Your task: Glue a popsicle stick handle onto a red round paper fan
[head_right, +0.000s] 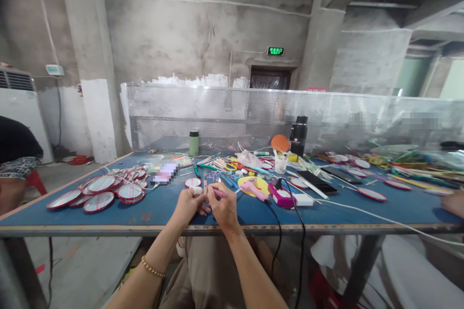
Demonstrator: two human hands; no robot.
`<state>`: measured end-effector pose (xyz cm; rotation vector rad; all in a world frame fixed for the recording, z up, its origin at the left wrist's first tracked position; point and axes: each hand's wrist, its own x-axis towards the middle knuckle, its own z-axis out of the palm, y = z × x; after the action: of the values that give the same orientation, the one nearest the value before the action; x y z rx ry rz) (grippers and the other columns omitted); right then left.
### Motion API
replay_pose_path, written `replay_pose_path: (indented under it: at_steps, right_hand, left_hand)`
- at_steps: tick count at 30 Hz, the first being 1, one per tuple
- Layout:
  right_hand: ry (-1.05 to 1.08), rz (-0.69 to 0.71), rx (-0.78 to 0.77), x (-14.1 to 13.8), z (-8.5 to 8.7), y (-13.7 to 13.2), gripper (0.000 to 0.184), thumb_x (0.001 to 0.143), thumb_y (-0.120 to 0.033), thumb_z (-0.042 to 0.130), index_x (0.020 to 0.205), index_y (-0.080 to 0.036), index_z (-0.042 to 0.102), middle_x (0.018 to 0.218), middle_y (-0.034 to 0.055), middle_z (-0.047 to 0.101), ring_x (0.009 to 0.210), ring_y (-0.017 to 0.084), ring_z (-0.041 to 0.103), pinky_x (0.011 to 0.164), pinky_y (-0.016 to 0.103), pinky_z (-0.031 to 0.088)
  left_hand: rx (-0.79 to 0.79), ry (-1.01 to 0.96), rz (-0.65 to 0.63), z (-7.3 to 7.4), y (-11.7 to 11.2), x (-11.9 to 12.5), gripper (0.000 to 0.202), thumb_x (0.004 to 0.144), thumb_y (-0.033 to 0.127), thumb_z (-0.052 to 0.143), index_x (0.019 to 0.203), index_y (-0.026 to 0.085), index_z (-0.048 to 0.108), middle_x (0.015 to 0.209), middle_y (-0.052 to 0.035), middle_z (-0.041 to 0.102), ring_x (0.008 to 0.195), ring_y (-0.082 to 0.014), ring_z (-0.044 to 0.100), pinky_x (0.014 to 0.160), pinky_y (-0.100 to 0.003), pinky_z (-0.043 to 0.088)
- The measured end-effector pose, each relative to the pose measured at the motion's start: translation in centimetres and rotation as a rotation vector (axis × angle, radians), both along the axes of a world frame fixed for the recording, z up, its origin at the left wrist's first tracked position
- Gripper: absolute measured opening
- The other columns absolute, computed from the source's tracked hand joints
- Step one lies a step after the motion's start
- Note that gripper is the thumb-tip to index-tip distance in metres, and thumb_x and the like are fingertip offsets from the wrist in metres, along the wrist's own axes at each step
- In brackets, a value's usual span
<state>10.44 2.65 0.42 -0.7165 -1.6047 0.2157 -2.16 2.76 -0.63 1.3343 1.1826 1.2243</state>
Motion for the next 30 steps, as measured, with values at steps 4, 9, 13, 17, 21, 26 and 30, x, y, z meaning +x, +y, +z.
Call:
replay_pose_path:
  at_steps: [4,9,13,17,21,26,30]
  right_hand:
    - [0.006,-0.019,0.014,-0.02,-0.21,0.17,0.02,0.092,-0.031,0.056,0.08,-0.019,0.067,0.068,0.0015,0.069,0.056,0.015,0.063,0.052,0.024,0.048]
    - [-0.022,-0.012,0.035,-0.04,-0.17,0.09,0.019,0.091,-0.03,0.057,0.079,-0.02,0.067,0.068,0.0006,0.068,0.058,0.015,0.063,0.06,0.025,0.051]
    - [-0.004,-0.026,0.039,0.01,-0.1,-0.06,0.019,0.092,-0.029,0.056,0.078,-0.02,0.066,0.068,0.0013,0.069,0.061,0.016,0.065,0.059,0.025,0.051]
    - [0.007,-0.02,0.035,0.0,-0.24,-0.17,0.019,0.093,-0.029,0.056,0.079,-0.02,0.066,0.072,0.0024,0.07,0.062,0.017,0.066,0.054,0.024,0.049]
    - [-0.011,-0.002,0.04,-0.07,-0.22,-0.2,0.017,0.092,-0.029,0.057,0.082,-0.02,0.068,0.075,0.0025,0.071,0.061,0.016,0.065,0.054,0.024,0.05]
    - [-0.057,0.023,0.04,-0.13,0.0,-0.24,0.019,0.092,-0.028,0.056,0.083,-0.02,0.07,0.073,0.0014,0.071,0.059,0.014,0.064,0.057,0.023,0.051]
    - [-0.066,0.012,0.047,-0.13,-0.02,-0.22,0.02,0.092,-0.028,0.056,0.081,-0.02,0.07,0.071,0.0009,0.07,0.061,0.015,0.064,0.062,0.024,0.052]
  left_hand:
    - [0.002,-0.003,-0.002,-0.07,0.06,-0.04,0.024,0.096,0.033,0.06,0.109,0.013,0.064,0.097,-0.0043,0.068,0.075,-0.014,0.066,0.065,-0.03,0.058]
    - [0.003,-0.008,-0.006,-0.11,0.06,-0.03,0.025,0.096,0.034,0.06,0.11,0.014,0.064,0.099,-0.0048,0.068,0.077,-0.0147,0.067,0.067,-0.031,0.058]
    - [0.001,-0.008,-0.004,-0.02,-0.01,-0.05,0.024,0.096,0.034,0.06,0.109,0.013,0.064,0.099,-0.0048,0.068,0.077,-0.0147,0.067,0.067,-0.031,0.058]
    - [0.0,-0.008,0.004,-0.06,-0.05,-0.02,0.024,0.096,0.034,0.06,0.11,0.013,0.064,0.099,-0.0048,0.068,0.077,-0.0147,0.067,0.067,-0.031,0.058]
    - [-0.004,-0.006,0.005,-0.17,0.02,0.04,0.026,0.096,0.035,0.06,0.112,0.014,0.063,0.103,-0.0059,0.068,0.081,-0.0163,0.067,0.071,-0.033,0.059]
    - [-0.004,-0.004,0.003,-0.16,0.1,0.1,0.027,0.096,0.034,0.061,0.114,0.014,0.063,0.106,-0.0066,0.068,0.085,-0.0175,0.068,0.074,-0.035,0.059]
    - [0.014,-0.01,0.008,-0.11,0.02,0.08,0.024,0.096,0.034,0.06,0.11,0.013,0.064,0.099,-0.0047,0.068,0.077,-0.0147,0.067,0.067,-0.031,0.058]
